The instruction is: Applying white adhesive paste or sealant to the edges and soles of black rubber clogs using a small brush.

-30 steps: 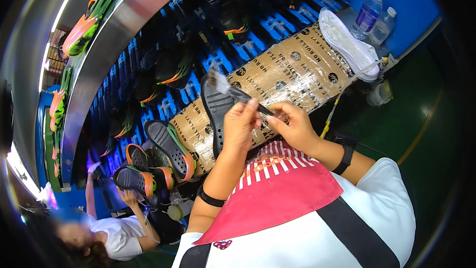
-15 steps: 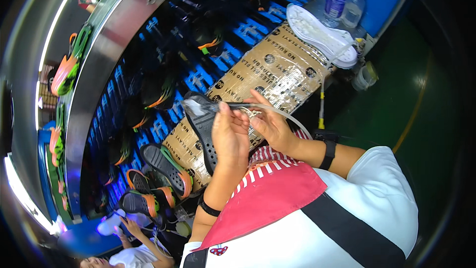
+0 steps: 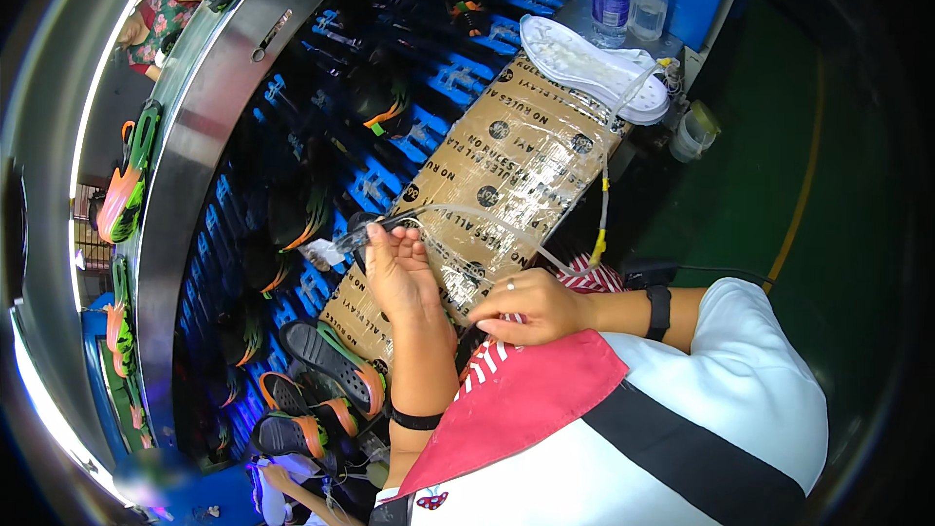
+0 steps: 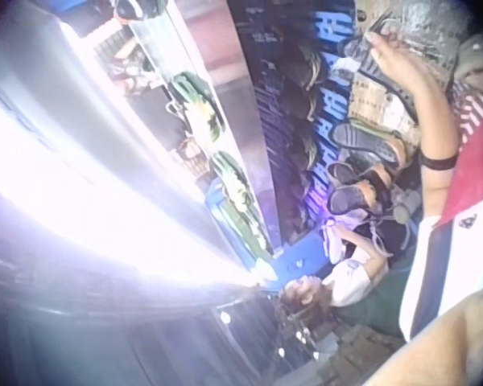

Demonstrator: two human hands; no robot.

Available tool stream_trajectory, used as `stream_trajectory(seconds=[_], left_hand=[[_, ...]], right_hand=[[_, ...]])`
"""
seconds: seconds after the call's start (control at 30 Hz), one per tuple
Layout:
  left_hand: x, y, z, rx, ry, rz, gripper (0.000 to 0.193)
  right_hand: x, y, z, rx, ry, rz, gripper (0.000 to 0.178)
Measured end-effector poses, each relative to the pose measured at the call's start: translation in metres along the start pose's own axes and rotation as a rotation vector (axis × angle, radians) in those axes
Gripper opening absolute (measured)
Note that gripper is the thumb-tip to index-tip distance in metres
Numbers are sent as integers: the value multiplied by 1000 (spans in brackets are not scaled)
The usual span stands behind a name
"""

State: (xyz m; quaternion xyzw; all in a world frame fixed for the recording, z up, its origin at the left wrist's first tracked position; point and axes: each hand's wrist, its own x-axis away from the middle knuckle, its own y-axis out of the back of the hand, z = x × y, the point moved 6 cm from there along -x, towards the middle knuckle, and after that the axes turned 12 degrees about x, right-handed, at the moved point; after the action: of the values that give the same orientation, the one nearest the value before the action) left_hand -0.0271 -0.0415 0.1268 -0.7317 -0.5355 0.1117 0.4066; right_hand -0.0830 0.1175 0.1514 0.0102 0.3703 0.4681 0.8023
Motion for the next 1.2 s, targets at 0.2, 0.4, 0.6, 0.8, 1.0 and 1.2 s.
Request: stream_trajectory(seconds=[0.2,0.4,0.6,0.8,1.0,1.2], left_hand=[[40,-15,43,-20,251,209,19],[68,-4,80,-27,616,309,18],[73,-7,68,-267,737,348,21],[21,-66,-120,-772,-678,442,47],[-35,-121,-306,-1154,-1544,-13,88],[-111,-124,-348,-1496,-1270,-286,98]], right_hand=[[13,-23,-47,-763,-651,-21,57],[3,-11,-46,-882,-663,-202,58],[5,-1,-79,-846,-736,-253,52],[-4,60,-109,-1083,-609,-589,40],[-18,93,-101,-783,-487,-608,35],[-23,101,-129,-1125,-464,-731,41]])
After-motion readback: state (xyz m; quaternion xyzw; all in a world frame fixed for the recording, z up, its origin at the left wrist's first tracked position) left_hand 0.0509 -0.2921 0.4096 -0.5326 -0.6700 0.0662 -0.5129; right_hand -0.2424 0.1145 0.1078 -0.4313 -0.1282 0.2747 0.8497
